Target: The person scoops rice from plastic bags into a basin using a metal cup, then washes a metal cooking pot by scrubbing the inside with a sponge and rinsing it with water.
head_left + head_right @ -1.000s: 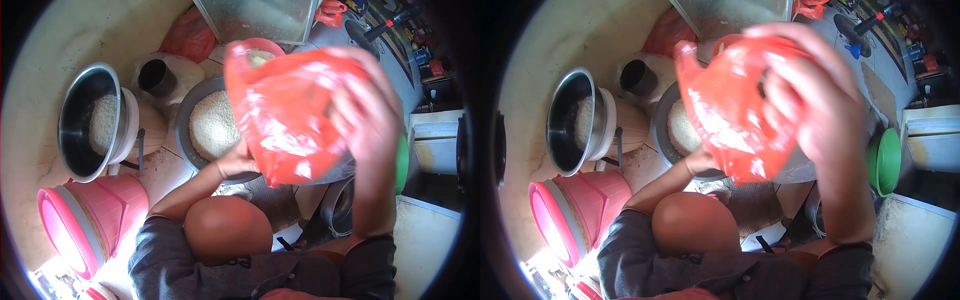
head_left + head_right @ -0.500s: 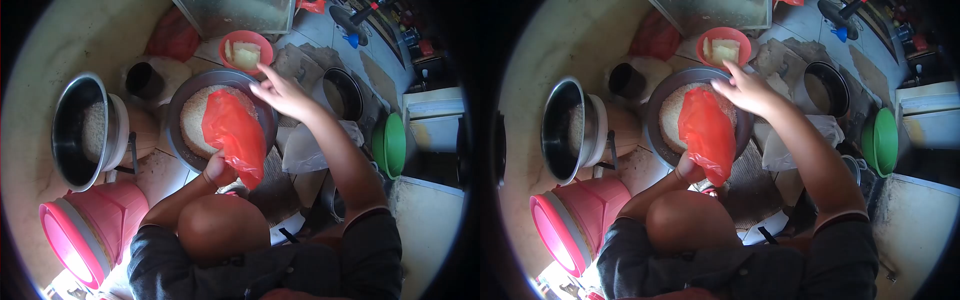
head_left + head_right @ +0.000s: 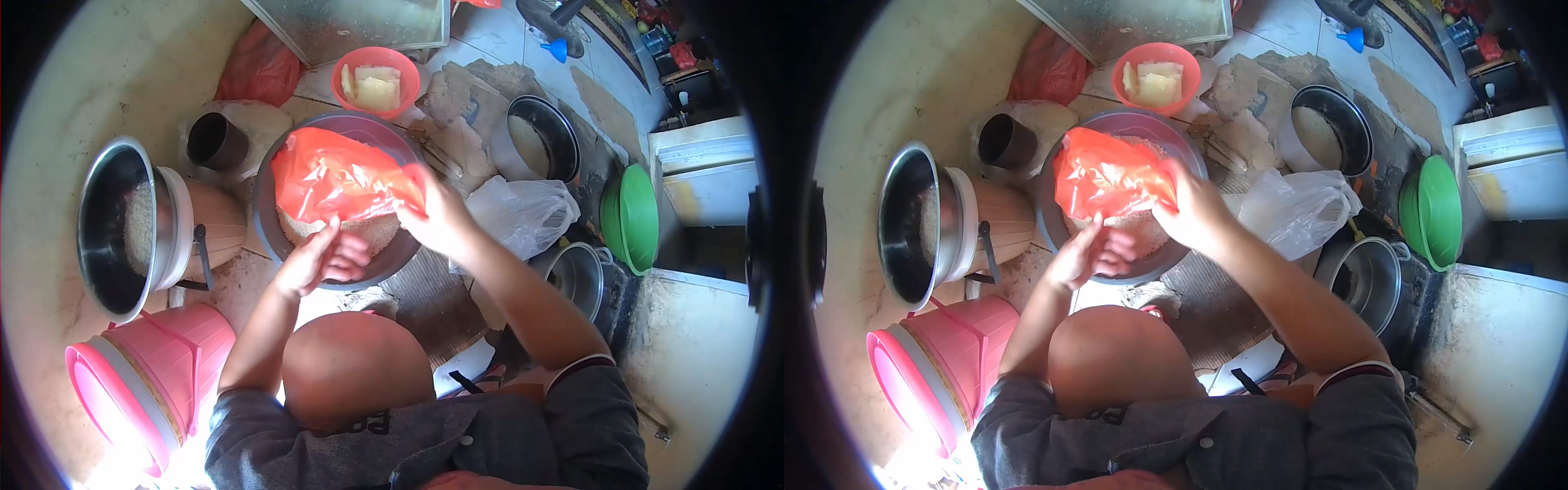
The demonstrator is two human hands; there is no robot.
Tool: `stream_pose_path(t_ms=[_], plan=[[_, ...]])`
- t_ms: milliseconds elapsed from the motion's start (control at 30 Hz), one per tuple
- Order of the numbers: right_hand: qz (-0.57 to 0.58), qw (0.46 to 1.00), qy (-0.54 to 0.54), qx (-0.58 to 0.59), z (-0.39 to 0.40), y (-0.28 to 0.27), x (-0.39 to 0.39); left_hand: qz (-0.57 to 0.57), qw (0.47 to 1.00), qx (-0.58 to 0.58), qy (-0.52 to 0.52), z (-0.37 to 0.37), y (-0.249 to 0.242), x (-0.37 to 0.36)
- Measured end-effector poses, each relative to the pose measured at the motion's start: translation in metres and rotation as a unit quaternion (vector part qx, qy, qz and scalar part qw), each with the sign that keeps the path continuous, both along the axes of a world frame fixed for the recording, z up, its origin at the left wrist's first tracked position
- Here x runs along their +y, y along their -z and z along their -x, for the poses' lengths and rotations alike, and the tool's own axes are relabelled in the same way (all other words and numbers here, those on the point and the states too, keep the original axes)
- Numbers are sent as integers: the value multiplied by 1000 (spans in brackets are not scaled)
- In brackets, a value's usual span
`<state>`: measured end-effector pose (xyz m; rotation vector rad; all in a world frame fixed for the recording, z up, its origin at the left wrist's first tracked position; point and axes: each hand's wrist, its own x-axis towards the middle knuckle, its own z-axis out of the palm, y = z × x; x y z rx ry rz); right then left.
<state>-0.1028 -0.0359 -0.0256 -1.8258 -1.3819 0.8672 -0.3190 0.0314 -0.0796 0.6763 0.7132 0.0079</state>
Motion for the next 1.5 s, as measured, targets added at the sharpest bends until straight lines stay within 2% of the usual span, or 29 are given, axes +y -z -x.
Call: stream_pose_path(t_ms=[33,67,100,133,200,267,300,333,400,433,533,600,633,667,733,800,900,967,1067,1133,1267,1333,1367,1467,1500], plan=[[2,996,-39,-75,-9,-9,8,-2,1000,2,2,8,-9,0],[55,991,-75,-97,-16,-20,16,-141,989,35,-35,16,-18,-3],[57,986,-99,-121,-21,-27,22,-276,956,67,-70,21,-23,-7],[59,980,-124,-145,-24,-35,28,-312,925,59,-207,21,-21,-13],[61,975,-158,-141,-23,-57,39,-533,789,-13,-305,-6,-54,-17],[176,937,-240,-185,-18,-72,49,-654,725,0,-214,-16,-62,-4],[165,929,-262,-204,-17,-71,51,-658,731,33,-175,-22,-69,-2],[165,929,-261,-206,-18,-73,53,-726,661,29,-188,-29,-59,5],[153,905,-305,-255,-21,-79,55,-727,667,20,-161,-29,-59,21],[155,905,-303,-255,-25,-81,54,-652,722,23,-232,-31,-60,21],[125,907,-291,-278,-40,-83,50,-465,852,27,-239,-14,-71,27],[78,938,-282,-185,-48,-83,49,-464,853,23,-239,-7,-65,28],[18,951,-272,-145,-50,-79,45,-417,867,22,-270,-3,-63,29],[18,952,-272,-142,-50,-73,44,-369,879,23,-301,0,-60,29],[-49,965,-236,-106,-48,-63,42,-367,875,15,-316,4,-53,29],[-64,968,-221,-101,-44,-59,40,-328,879,-7,-347,5,-52,27],[-107,971,-198,-75,-40,-56,40,-378,864,0,-332,22,-43,32],[-136,971,-190,-52,-38,-57,39,-372,859,1,-352,25,-43,29],[-158,966,-189,-73,-34,-65,38,-350,849,3,-396,22,-45,26],[-120,969,-191,-101,-32,-73,38,-331,845,-8,-419,22,-47,26],[-113,956,-217,-164,-29,-59,38,-345,835,-2,-429,26,-44,26],[-198,937,-230,-173,-28,-52,39,-342,835,-11,-430,21,-48,21],[-196,935,-242,-171,-26,-54,39,-341,835,-10,-431,18,-51,18],[-208,945,-211,-136,-19,-42,36,-377,822,-39,-425,12,-56,12],[-234,939,-199,-156,-18,-40,37,-449,794,-19,-409,11,-56,11]])
